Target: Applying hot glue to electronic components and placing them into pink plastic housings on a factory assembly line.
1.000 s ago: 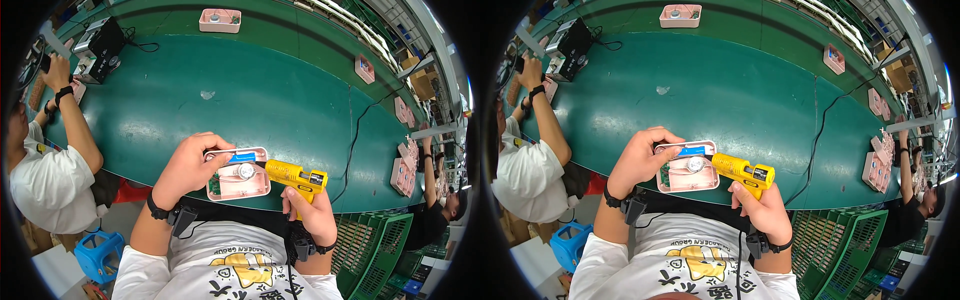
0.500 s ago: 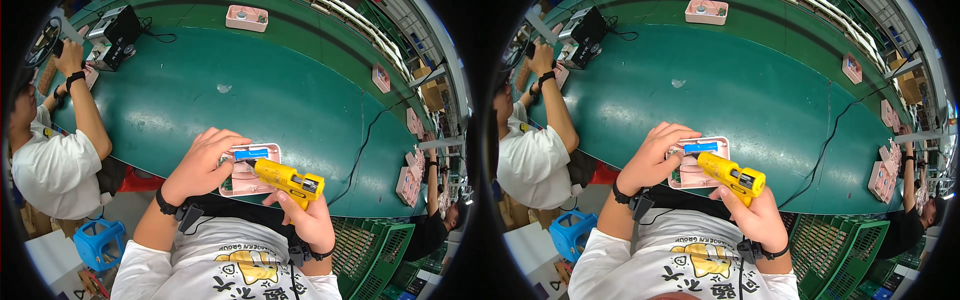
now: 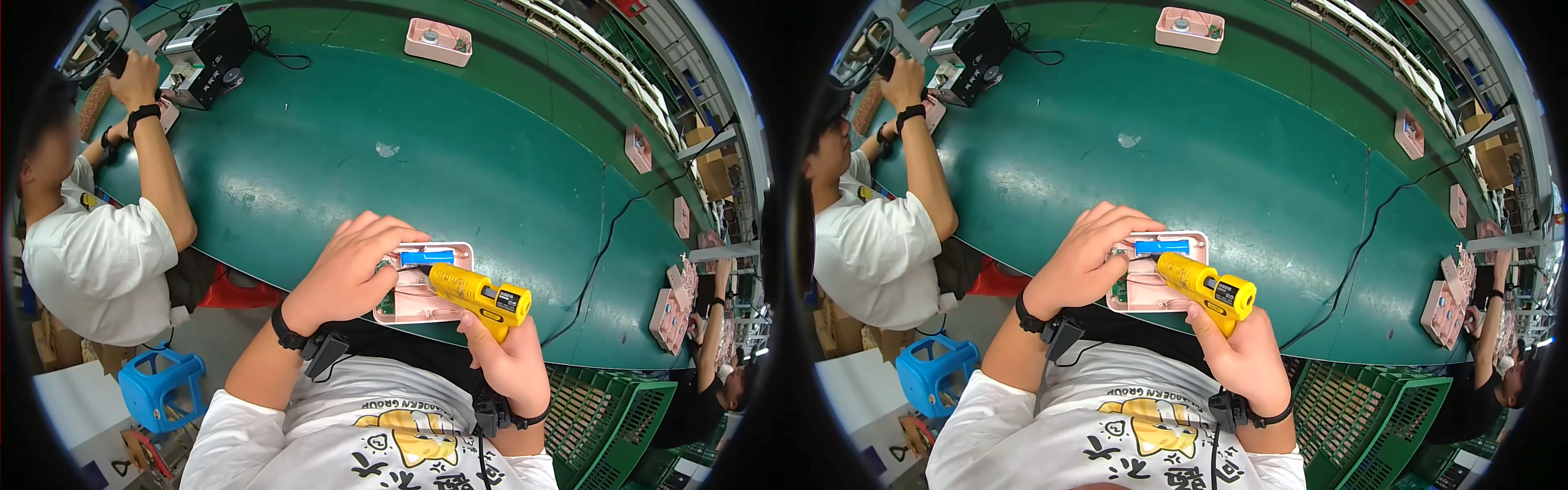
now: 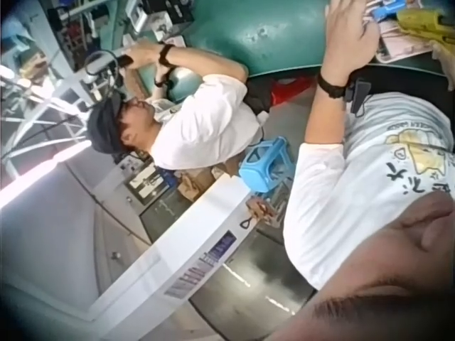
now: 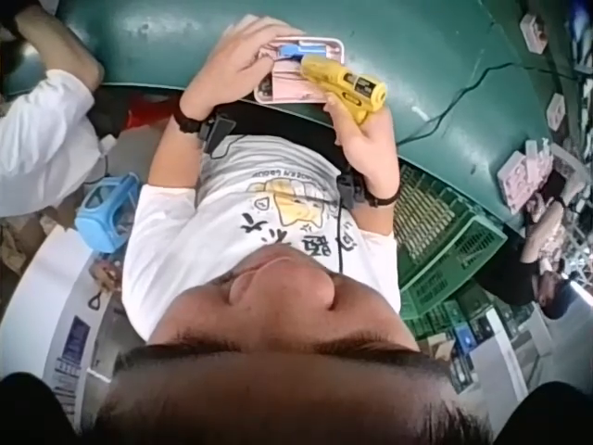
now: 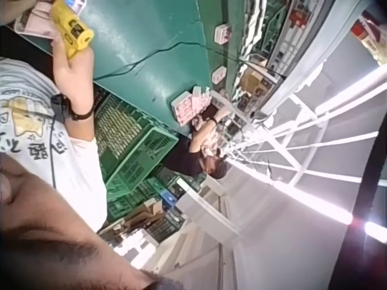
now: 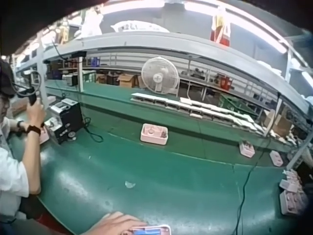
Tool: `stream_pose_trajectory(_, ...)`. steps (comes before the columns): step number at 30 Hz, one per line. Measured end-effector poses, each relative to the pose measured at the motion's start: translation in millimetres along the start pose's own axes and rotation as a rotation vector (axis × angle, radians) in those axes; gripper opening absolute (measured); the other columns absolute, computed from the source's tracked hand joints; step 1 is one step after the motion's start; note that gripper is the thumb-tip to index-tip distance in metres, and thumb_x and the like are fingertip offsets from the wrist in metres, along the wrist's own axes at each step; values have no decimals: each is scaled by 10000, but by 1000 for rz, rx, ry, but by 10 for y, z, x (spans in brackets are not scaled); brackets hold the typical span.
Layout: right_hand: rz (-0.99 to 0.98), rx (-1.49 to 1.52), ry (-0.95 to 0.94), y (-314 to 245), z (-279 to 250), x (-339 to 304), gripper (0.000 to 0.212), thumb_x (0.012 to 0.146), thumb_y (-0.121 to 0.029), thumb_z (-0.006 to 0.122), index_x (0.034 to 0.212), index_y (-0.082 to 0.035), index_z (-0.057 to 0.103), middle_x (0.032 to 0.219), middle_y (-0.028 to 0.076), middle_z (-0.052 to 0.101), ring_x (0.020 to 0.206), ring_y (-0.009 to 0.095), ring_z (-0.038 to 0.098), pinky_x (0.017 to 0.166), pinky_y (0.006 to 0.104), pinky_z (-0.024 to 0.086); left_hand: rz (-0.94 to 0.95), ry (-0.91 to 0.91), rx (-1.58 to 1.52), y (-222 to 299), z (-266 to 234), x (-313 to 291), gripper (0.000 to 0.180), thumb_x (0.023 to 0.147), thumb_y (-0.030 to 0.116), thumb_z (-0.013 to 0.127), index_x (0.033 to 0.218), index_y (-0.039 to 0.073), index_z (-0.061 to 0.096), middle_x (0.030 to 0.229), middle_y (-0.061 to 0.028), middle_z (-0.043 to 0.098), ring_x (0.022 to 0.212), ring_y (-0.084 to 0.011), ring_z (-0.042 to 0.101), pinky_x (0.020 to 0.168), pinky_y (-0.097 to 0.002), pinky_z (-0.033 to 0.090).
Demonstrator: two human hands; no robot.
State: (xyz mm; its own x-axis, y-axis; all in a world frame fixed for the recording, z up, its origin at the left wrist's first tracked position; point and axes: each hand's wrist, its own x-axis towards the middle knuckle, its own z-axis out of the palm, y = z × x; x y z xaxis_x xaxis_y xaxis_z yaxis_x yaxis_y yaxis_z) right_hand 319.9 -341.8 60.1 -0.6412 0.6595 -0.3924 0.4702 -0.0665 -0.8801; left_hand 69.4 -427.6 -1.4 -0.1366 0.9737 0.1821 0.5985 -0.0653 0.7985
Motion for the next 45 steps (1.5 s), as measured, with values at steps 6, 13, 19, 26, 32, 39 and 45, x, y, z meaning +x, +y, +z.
stream_pose_trajectory(6,-76,-22,-34,-125,37,92,340,1081,-194,658,1318,50,667,980,76,761,614,74,608,510,227,501,-52,-5,-19,74,9,3,519,793,23,515,1272,54,712,1250,-106,697,1138,-321,577,1050,-441,440)
stream_pose_trajectory(13,-200,283,91,104,-94,73,293,1087,-168,617,1289,40,658,1077,148,778,592,113,628,499,261,518,-114,224,47,59,89,-142,405,813,-3,528,1159,2,739,1110,-177,718,950,-368,677,866,-450,565)
stream_pose_trajectory(19,-441,616,462,999,-410,30,340,1134,-327,527,1146,-6,638,900,117,683,494,137,500,460,297,451,-83,-14,-179,-265,-83,309,255,939,106,665,1156,17,763,1099,-188,765,961,-327,750,837,-422,595)
stream_pose_trajectory(26,-436,758,440,801,-509,-56,329,1079,-375,640,1203,-71,621,1100,111,688,628,166,563,563,303,452,-312,79,-217,-155,286,1988,257,839,72,704,1074,-1,780,926,-212,760,897,-357,763,773,-467,608)
stream_pose_trajectory(32,-309,760,566,996,-596,2,354,1094,-392,621,1261,-82,593,1142,105,678,653,172,558,594,311,467,30,530,-151,-436,728,2676,503,811,31,735,1304,-18,649,1311,-245,602,1237,-427,628,1004,-483,538)
stream_pose_trajectory(39,-394,827,289,1266,-791,-18,381,1145,-411,528,1324,-78,570,1289,127,626,752,194,545,718,374,490,54,813,796,-968,232,2896,524,853,137,760,1341,6,619,1380,-209,548,1296,-379,543,1139,-491,399)
stream_pose_trajectory(45,-404,947,135,1369,-889,105,378,1154,-403,510,1330,-74,568,1314,128,609,760,198,548,714,384,486,-218,590,434,-1102,145,2989,481,926,128,675,1392,31,604,1411,-226,554,1259,-383,574,1146,-534,360)
